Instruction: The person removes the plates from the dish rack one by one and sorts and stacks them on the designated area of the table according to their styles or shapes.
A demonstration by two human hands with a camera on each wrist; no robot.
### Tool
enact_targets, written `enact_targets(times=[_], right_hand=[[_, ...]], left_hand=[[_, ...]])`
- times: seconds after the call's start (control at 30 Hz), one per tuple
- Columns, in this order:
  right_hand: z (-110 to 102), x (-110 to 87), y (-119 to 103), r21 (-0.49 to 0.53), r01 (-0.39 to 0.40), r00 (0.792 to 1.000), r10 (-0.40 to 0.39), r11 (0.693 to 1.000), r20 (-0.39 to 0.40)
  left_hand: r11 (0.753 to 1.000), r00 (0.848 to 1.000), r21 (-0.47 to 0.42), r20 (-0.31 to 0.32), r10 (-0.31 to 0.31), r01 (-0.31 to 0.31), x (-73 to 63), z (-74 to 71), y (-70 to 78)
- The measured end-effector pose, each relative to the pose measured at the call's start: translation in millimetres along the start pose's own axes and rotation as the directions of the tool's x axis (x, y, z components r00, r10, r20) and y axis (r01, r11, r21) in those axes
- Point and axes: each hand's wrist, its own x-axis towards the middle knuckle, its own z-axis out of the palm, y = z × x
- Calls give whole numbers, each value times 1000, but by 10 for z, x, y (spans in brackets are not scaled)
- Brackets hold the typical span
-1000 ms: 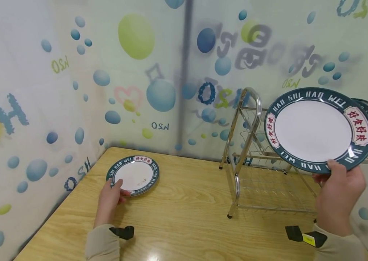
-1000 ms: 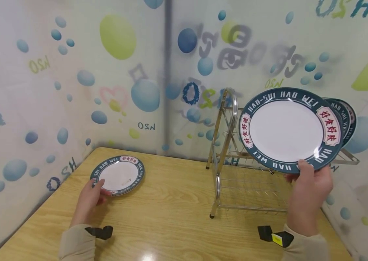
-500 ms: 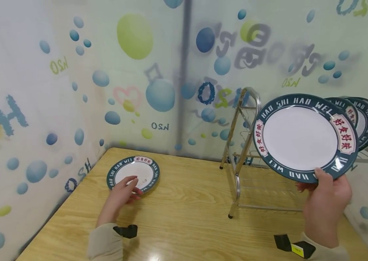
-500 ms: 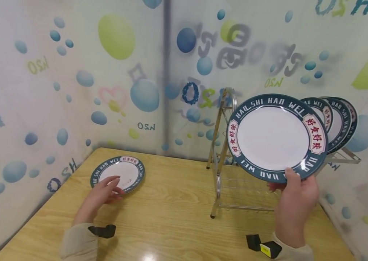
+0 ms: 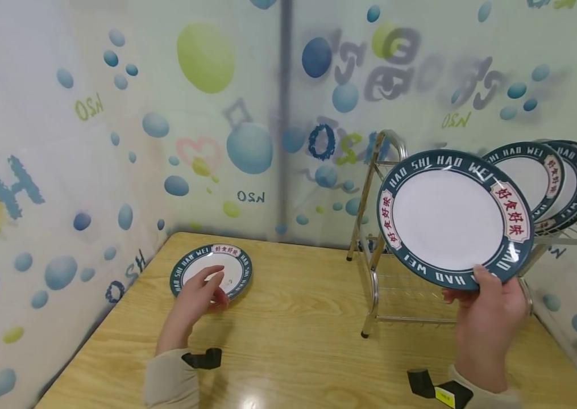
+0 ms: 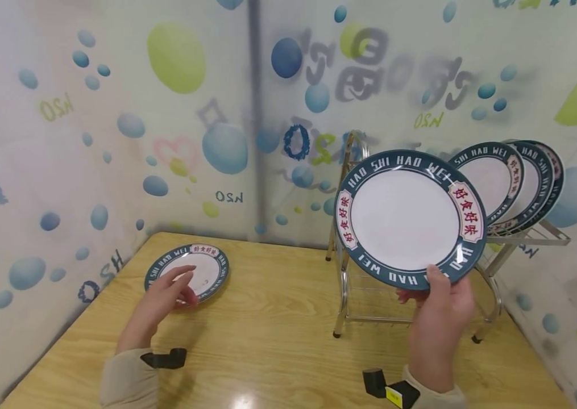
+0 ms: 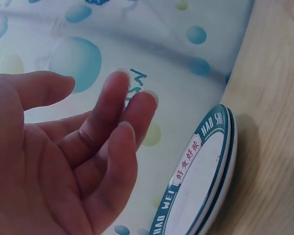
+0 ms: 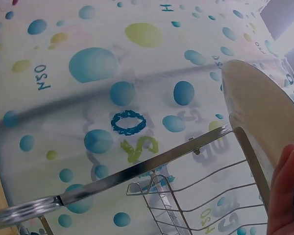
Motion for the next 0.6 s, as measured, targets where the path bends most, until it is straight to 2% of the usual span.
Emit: enact_targets(times=[0.13,0.27,0.6], right_hand=[[37,-45,52,0,16,1000,-16,1000,13],[66,-100,82,-47,44,998,-43,998,40],[98,-181,116,-97,37,998,-32,995,53]], left_hand=[[999,1000,30,-18,13,-13,-24,2,38],[999,1000,34,-16,17,-16,-52,8,87],[998,999,46,-24,49,-48,-79,1,150]])
